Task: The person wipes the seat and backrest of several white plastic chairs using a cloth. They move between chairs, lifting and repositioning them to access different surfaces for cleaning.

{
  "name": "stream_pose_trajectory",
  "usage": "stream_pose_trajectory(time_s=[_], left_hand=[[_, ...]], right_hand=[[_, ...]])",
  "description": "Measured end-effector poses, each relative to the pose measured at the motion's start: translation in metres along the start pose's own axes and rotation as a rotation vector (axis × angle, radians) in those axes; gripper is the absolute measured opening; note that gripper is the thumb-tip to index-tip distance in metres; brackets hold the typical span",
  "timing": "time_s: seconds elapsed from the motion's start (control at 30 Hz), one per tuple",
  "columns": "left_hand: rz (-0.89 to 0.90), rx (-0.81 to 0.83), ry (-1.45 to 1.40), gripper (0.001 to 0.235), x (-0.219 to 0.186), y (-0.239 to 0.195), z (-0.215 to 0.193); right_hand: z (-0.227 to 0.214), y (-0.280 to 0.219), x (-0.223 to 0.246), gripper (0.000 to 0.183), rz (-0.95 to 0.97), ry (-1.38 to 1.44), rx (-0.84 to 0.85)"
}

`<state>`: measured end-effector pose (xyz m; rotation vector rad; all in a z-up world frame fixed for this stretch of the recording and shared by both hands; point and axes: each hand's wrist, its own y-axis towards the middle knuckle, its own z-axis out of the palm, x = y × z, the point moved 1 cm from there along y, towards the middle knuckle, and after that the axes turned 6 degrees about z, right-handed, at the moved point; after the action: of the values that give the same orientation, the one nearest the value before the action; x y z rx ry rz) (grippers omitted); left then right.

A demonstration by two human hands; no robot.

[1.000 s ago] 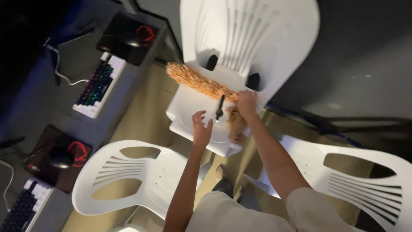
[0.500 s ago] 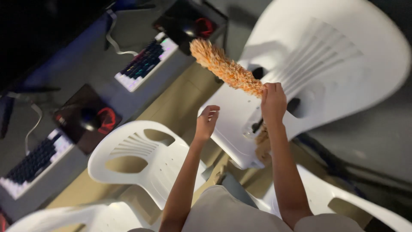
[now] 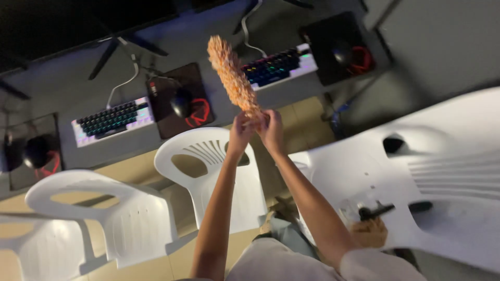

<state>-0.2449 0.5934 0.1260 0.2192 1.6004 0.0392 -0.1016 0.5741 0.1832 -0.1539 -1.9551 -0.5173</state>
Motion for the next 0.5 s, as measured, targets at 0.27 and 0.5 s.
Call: stream_pose_trajectory(time_s=[0.27,0.5], left_hand=[[-0.014,-0.255,0.179,0.054,-0.026,-0.009,-0.038],[0.117,0.048,0.045,0.037,-0.026,-0.046,0.047]], right_hand=[[0.115,0.050,-0.018,0.033,-0.076,0.173,0.185],[-0.042,-0.010,0.025,0.042,-0.146,0.041,0.199]])
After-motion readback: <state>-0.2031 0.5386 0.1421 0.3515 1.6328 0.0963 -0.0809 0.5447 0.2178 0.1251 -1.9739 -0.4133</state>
